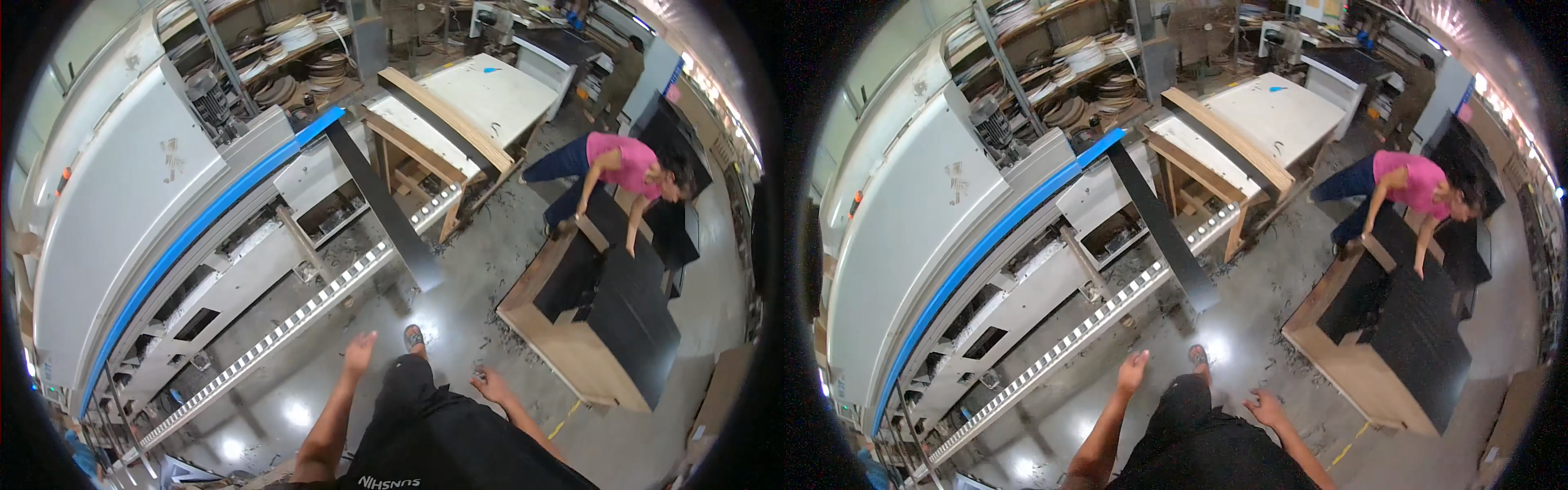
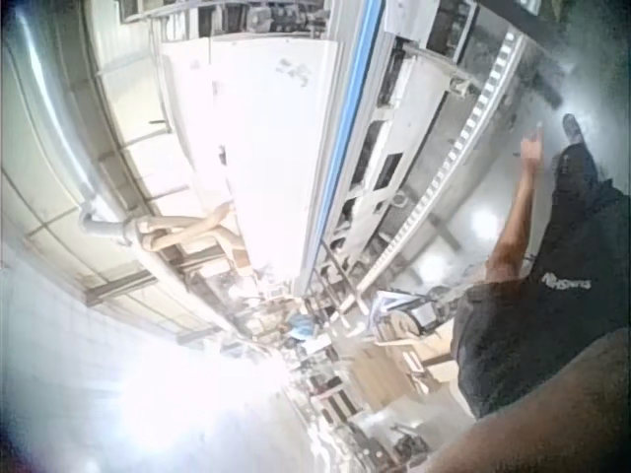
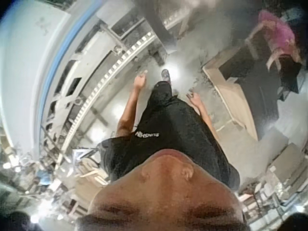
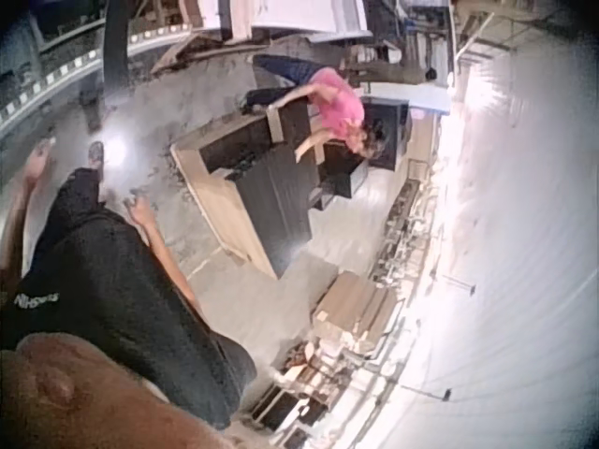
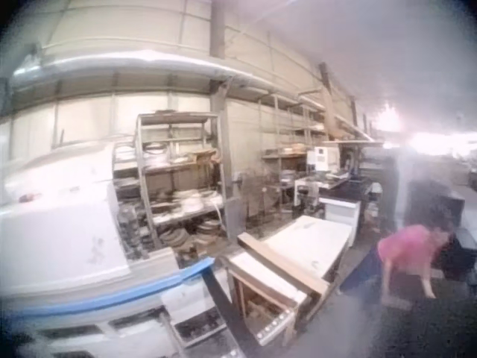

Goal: The person picks up dark wood boards and stacks of light wood pieces from a worktable, carries them across a factory floor, and places them onto a pallet of cardboard boxes.

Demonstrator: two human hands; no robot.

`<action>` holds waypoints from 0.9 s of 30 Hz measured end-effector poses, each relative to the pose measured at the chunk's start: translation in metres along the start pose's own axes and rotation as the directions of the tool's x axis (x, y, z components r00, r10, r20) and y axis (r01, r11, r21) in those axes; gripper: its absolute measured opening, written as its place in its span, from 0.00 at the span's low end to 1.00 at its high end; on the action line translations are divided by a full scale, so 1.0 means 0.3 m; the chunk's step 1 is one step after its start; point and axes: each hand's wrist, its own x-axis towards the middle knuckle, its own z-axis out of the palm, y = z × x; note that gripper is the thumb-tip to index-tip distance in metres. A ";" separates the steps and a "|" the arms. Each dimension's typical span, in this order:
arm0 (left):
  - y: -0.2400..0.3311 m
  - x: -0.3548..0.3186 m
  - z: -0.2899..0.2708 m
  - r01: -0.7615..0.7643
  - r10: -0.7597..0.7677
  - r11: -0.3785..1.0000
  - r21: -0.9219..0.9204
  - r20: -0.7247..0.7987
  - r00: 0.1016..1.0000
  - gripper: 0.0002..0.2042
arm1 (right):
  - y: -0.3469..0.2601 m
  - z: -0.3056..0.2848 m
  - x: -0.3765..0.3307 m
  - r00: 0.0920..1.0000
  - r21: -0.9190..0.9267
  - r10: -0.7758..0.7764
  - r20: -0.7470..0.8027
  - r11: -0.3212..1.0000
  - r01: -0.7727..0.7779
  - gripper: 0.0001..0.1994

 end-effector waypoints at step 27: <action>1.459 1.118 0.541 -0.114 0.018 0.977 -0.179 -0.468 0.884 0.26 | -0.536 -1.334 1.608 0.773 -0.073 -0.387 -0.504 0.910 0.408 0.17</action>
